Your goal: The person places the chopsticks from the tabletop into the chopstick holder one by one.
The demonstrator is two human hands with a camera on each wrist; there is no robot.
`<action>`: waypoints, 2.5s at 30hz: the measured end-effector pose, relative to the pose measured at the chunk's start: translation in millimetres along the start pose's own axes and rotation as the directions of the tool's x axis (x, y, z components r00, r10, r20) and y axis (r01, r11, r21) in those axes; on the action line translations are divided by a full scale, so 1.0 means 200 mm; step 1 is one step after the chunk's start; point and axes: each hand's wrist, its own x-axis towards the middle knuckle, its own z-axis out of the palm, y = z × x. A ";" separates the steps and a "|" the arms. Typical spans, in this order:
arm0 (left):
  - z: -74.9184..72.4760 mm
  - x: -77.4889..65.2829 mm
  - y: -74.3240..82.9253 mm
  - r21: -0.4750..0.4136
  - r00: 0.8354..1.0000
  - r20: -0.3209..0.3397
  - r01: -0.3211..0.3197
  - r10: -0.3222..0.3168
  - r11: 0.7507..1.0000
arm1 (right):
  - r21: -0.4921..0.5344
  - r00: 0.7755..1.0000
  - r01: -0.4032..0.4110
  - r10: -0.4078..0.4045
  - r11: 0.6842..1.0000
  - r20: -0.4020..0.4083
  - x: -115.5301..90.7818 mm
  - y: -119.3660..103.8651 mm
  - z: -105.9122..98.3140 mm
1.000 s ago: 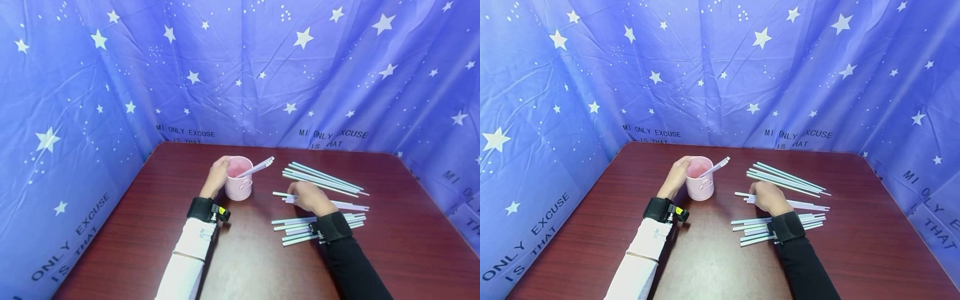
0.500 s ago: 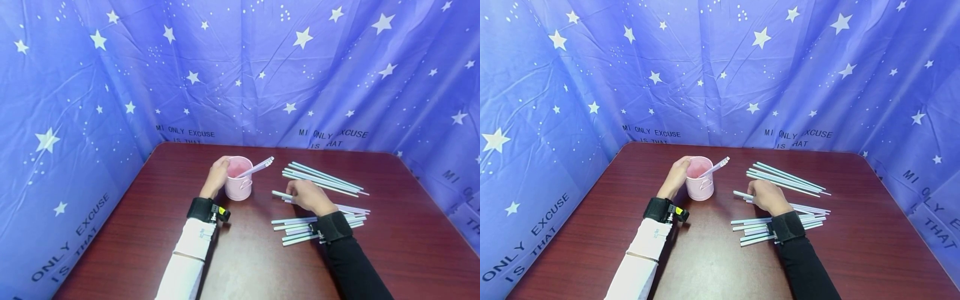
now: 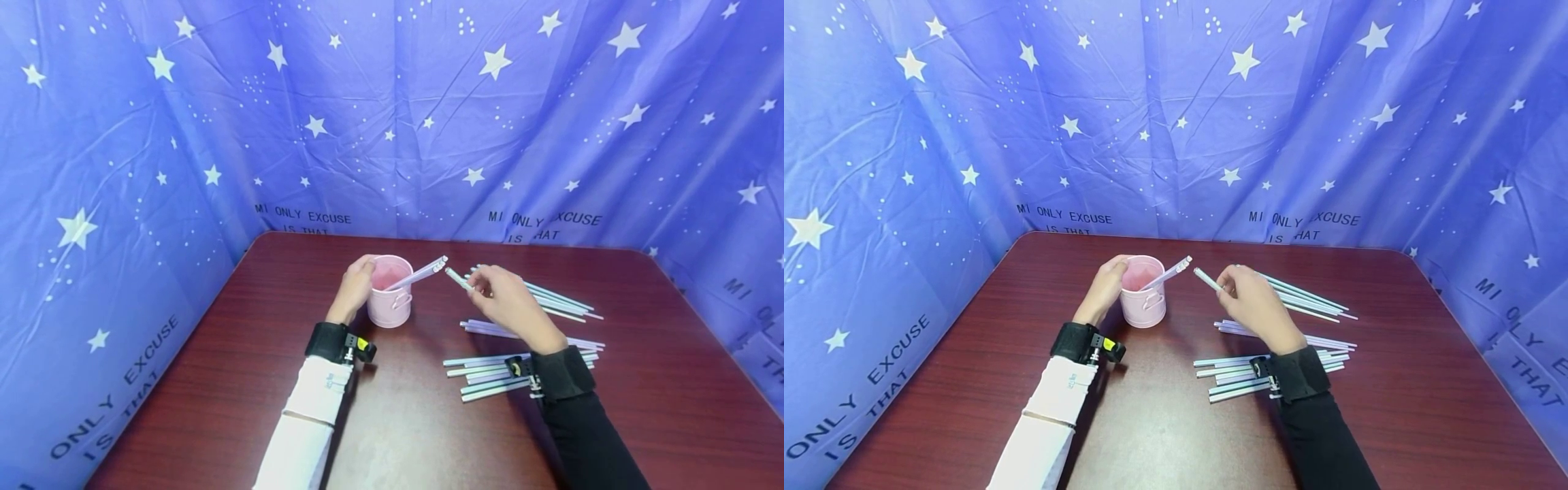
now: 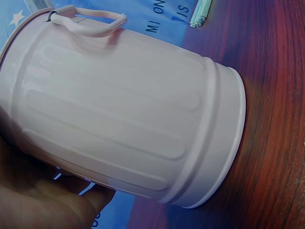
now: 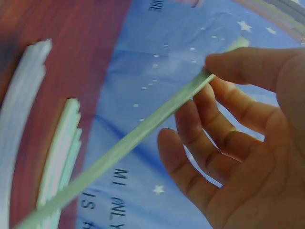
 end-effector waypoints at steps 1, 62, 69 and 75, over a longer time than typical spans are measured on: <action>0.00 0.00 0.00 -0.001 1.000 0.000 0.001 -0.001 1.000 | 0.005 1.000 -0.004 0.004 1.000 -0.025 0.00 -0.02 -0.01; 0.00 0.01 0.00 0.009 1.000 0.003 0.017 -0.017 1.000 | 0.131 0.976 -0.064 0.089 0.989 -0.199 0.00 -0.12 -0.05; 0.00 0.01 0.00 0.011 1.000 0.001 0.020 -0.020 1.000 | -0.015 0.986 -0.122 0.123 0.992 0.116 0.00 0.02 0.01; 0.00 0.00 0.01 0.013 1.000 -0.001 0.015 -0.015 1.000 | -0.092 0.922 -0.171 0.192 0.981 0.335 -0.02 0.08 0.06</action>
